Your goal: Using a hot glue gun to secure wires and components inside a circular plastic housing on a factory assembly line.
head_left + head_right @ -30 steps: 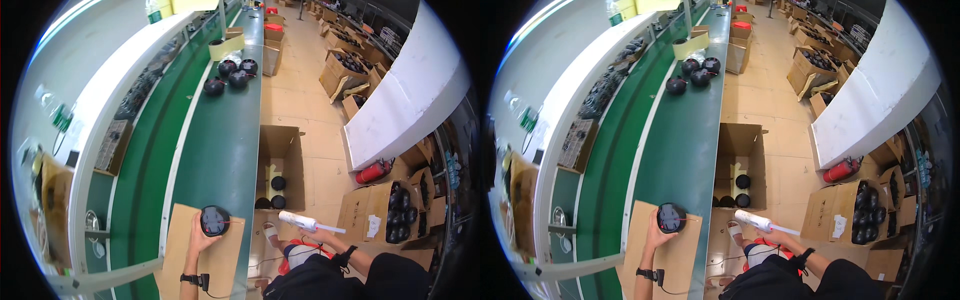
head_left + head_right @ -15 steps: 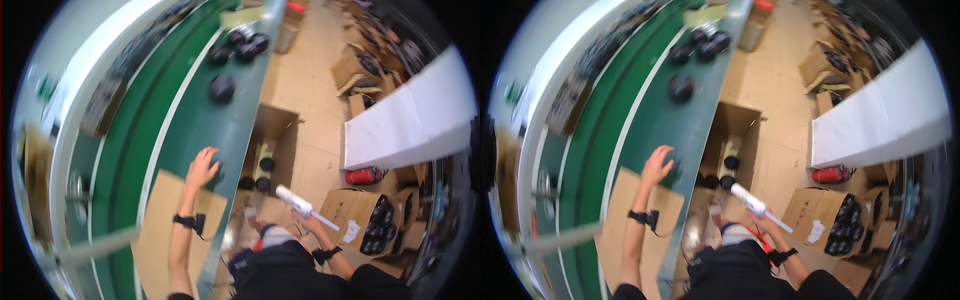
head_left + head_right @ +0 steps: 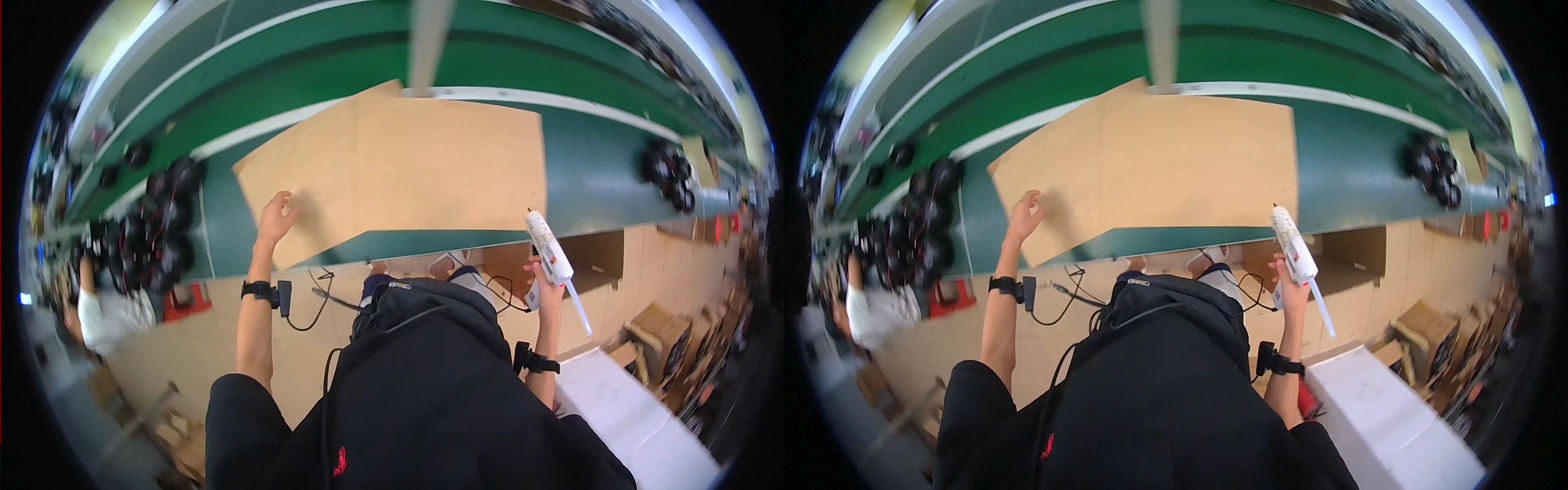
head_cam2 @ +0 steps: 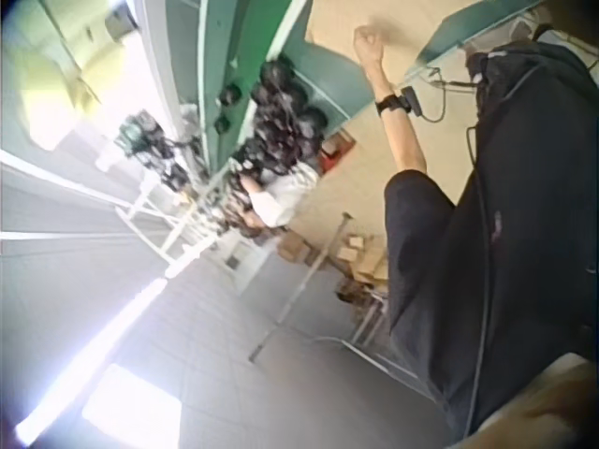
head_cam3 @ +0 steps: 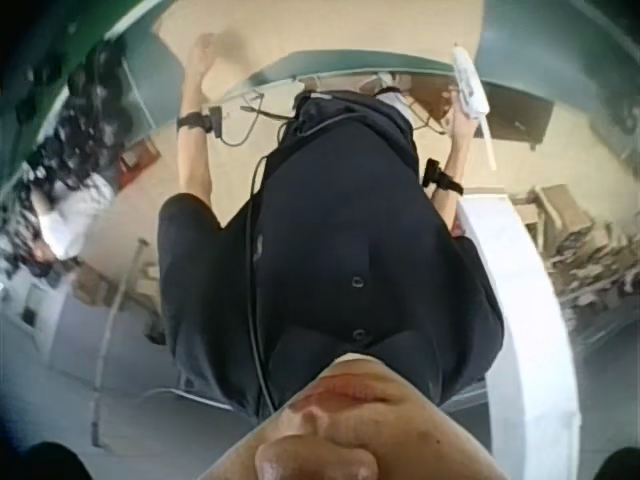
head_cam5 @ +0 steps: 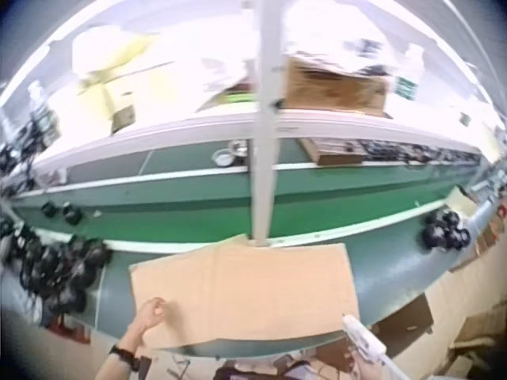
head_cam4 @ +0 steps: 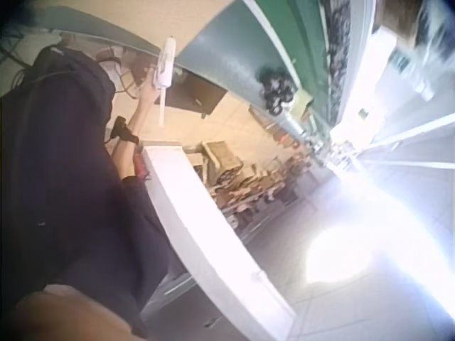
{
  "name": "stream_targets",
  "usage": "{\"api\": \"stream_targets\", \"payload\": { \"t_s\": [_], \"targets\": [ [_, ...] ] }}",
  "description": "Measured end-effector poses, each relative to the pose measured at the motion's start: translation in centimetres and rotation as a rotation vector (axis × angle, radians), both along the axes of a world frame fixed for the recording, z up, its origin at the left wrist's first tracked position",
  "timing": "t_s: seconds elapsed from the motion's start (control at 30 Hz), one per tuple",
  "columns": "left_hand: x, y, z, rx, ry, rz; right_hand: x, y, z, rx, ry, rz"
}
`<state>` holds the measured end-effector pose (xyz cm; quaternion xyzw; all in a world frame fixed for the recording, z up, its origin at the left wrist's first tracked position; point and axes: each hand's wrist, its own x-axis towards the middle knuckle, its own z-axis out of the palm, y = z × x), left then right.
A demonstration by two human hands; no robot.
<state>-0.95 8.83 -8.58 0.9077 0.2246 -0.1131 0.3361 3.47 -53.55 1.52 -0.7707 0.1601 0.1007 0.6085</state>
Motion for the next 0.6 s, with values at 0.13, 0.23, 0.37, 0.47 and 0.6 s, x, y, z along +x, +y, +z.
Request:
{"api": "stream_targets", "payload": {
  "t_s": [0.13,0.23,0.37,0.47,0.6],
  "targets": [
    [-9.1,1.8,1.9,0.359,0.300,0.191,2.1,4.0,2.8,-0.082,0.024,0.191],
    [-11.9,-1.6,2.7,0.279,0.322,0.174,2.5,3.8,4.6,-0.183,0.020,0.293],
    [-12.4,-1.5,4.0,0.262,0.381,0.223,3.0,8.6,5.5,-0.209,-0.012,0.403],
    [-12.2,-1.5,4.3,0.275,0.390,0.245,3.6,9.9,6.0,-0.238,-0.046,0.482],
    [-12.8,-1.0,4.8,0.307,0.364,0.227,3.7,11.4,5.7,-0.195,-0.056,0.465]
  ]
}}
